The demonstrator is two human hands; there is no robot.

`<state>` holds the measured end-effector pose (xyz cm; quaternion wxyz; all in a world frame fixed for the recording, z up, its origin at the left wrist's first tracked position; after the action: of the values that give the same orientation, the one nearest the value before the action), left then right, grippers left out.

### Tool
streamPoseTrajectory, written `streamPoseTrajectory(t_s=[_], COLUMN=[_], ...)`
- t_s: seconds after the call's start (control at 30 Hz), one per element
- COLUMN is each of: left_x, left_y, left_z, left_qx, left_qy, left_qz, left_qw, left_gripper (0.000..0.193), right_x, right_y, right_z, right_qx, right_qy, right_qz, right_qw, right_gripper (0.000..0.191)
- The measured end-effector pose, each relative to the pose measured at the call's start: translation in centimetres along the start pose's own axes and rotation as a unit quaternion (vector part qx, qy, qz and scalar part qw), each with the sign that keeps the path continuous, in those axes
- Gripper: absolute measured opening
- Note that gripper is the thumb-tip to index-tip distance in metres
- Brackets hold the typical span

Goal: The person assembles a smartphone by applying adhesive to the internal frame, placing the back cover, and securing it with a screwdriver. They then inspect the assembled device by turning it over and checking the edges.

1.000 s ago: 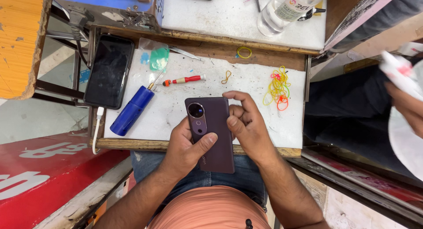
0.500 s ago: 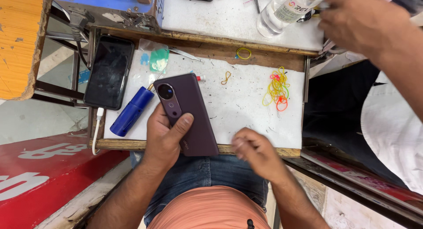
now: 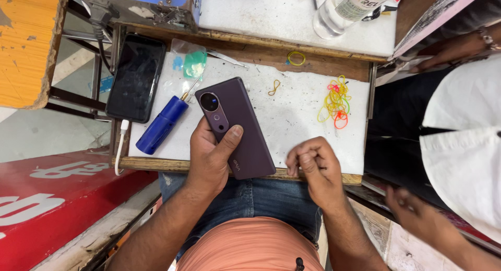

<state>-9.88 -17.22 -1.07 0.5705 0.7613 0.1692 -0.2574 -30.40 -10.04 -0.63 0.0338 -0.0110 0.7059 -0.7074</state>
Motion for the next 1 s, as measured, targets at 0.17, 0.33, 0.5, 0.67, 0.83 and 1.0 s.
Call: streamPoseTrajectory(t_s=[0.17, 0.33, 0.5, 0.67, 0.83, 1.0], left_x=[-0.3, -0.6, -0.6, -1.1, -1.9, -1.7], left_y=[-0.1, -0.3, 0.0, -0.1, -0.6, -1.2], left_z=[0.0, 0.1, 0.2, 0.1, 0.1, 0.2], left_qx=[0.007, 0.008, 0.0, -0.008, 0.002, 0.007], left_qy=[-0.003, -0.014, -0.012, -0.039, -0.099, -0.122], left_qz=[-0.008, -0.026, -0.026, -0.076, -0.171, -0.19], left_qw=[1.0, 1.0, 1.0, 0.996, 0.98, 0.974], left_gripper=[0.035, 0.035, 0.036, 0.04, 0.042, 0.044], right_x=[0.3, -1.6, -3.1, -3.7, -3.9, -4.0], right_y=[0.6, 0.0, -1.6, -4.9, -7.1, -8.0], right_z=[-1.3, -1.3, 0.0, 0.4, 0.4, 0.1], right_qx=[0.03, 0.036, -0.023, 0.027, 0.079, 0.121], right_qy=[0.006, -0.057, -0.018, 0.05, 0.114, 0.112], right_qz=[-0.057, -0.025, 0.045, -0.243, -0.289, -0.314], right_qw=[0.998, 0.997, 0.999, 0.968, 0.947, 0.935], right_gripper=[0.04, 0.037, 0.029, 0.033, 0.023, 0.024])
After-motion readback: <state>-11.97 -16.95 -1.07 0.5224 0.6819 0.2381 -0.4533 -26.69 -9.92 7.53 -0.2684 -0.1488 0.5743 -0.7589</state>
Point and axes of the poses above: each hand's wrist, its own z-axis towards the middle knuckle, its own x-axis out of the back of the hand, y = z × x, the point moved 8 cm from there along z, towards the middle knuckle
